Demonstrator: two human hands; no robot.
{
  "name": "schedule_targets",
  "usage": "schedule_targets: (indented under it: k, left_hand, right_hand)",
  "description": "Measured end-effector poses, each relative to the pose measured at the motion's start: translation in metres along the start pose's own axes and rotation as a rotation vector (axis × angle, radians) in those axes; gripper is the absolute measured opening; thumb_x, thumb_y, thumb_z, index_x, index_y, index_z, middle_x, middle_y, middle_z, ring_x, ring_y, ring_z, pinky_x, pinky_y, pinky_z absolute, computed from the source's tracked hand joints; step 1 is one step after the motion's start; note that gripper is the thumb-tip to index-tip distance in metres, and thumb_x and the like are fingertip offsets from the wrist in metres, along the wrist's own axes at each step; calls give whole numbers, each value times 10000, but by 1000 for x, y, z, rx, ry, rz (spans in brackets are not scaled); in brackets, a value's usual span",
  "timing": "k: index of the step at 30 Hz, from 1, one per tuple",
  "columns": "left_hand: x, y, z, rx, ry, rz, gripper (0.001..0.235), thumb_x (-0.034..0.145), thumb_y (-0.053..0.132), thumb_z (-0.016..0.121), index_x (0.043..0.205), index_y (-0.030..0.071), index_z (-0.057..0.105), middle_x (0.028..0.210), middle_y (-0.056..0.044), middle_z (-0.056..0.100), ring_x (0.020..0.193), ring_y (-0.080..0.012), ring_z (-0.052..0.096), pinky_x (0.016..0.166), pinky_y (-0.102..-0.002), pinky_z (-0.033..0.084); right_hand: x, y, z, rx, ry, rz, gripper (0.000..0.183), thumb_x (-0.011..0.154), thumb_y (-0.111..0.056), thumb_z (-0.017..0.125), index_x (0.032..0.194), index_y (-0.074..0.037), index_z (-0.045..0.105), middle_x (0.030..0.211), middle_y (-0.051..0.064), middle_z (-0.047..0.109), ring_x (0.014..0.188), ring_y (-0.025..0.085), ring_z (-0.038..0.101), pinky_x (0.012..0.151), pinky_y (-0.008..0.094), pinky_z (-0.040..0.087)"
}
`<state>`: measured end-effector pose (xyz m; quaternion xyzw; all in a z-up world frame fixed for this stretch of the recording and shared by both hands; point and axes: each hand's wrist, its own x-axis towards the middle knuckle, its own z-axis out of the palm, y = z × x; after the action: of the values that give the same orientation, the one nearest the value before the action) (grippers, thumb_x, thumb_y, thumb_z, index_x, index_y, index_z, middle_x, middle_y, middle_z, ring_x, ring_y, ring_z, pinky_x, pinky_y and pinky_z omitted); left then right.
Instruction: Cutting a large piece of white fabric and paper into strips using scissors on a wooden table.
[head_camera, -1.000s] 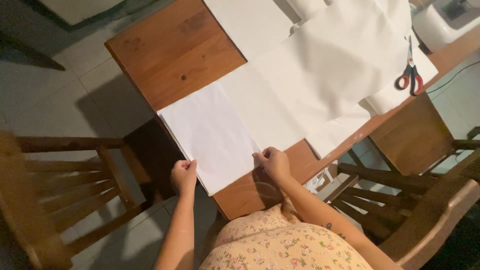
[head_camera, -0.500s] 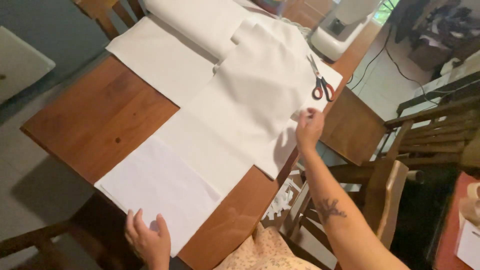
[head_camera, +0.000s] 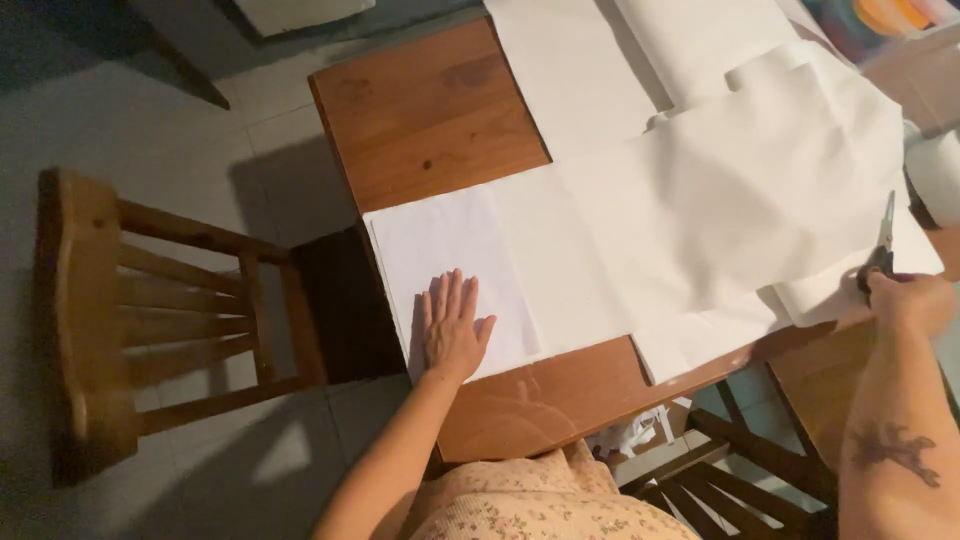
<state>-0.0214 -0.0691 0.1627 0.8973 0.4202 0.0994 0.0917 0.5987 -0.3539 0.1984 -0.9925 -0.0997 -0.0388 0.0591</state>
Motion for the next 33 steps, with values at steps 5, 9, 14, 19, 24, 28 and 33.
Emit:
schedule_targets:
  k: [5, 9, 14, 19, 24, 28, 33]
  left_hand:
    - [-1, -4, 4, 56, -72, -45, 716, 1032, 563, 385, 1628, 189, 250, 1709, -92, 162, 1577, -298, 101, 1240, -600, 43]
    - [-9, -13, 18, 161, -38, -29, 733, 1038, 604, 315, 1648, 223, 172, 1720, -59, 117, 1577, -287, 82, 1246, -580, 31]
    - [-9, -12, 17, 146, -25, -30, 723, 1033, 584, 356, 1646, 229, 214, 1719, -57, 158, 1577, -285, 131, 1250, -578, 52]
    - [-9, -7, 10, 261, -32, -25, 775, 1015, 644, 301, 1655, 231, 157, 1726, -84, 100, 1581, -315, 82, 1234, -615, 46]
    - [-2, 16, 0, -44, -15, 123, 710, 1032, 468, 489, 1637, 169, 270, 1716, -128, 179, 1585, -340, 153, 1274, -556, 99]
    - [-4, 22, 17, -42, 15, 181, 700, 1043, 447, 484, 1640, 156, 265, 1716, -112, 194, 1587, -322, 181, 1280, -544, 142]
    - [-3, 22, 11, 94, -69, 191, 712, 1054, 542, 346, 1654, 185, 210, 1718, -88, 193, 1579, -285, 185, 1264, -546, 108]
  right_hand:
    - [-19, 53, 6, 293, -61, 83, 230, 981, -385, 784, 996, -156, 771, 879, 75, 733, 712, 264, 685, 561, 434, 557]
    - [-180, -50, -125, 881, -249, 124, 101, 1161, -117, 597, 1260, -112, 614, 1110, 40, 734, 931, 90, 742, 705, 213, 562]
    - [-298, -103, -134, 745, -615, 265, 162, 975, -161, 760, 1077, -62, 683, 907, 116, 699, 706, 172, 571, 583, 281, 451]
    - [-377, -89, -63, 858, -1116, 141, 132, 925, -67, 774, 925, 59, 734, 710, 194, 761, 517, 219, 628, 403, 229, 390]
    - [-412, -74, -21, 938, -1357, 138, 275, 789, -136, 903, 763, -3, 665, 582, 136, 672, 496, 254, 749, 354, 271, 492]
    - [-419, -88, -51, 830, -1414, 121, 356, 802, -225, 902, 714, -51, 603, 526, 165, 716, 393, 191, 639, 365, 246, 363]
    - [-425, -91, -52, 833, -1582, -19, 469, 844, -431, 789, 667, -38, 603, 547, 148, 717, 353, 131, 540, 350, 219, 402]
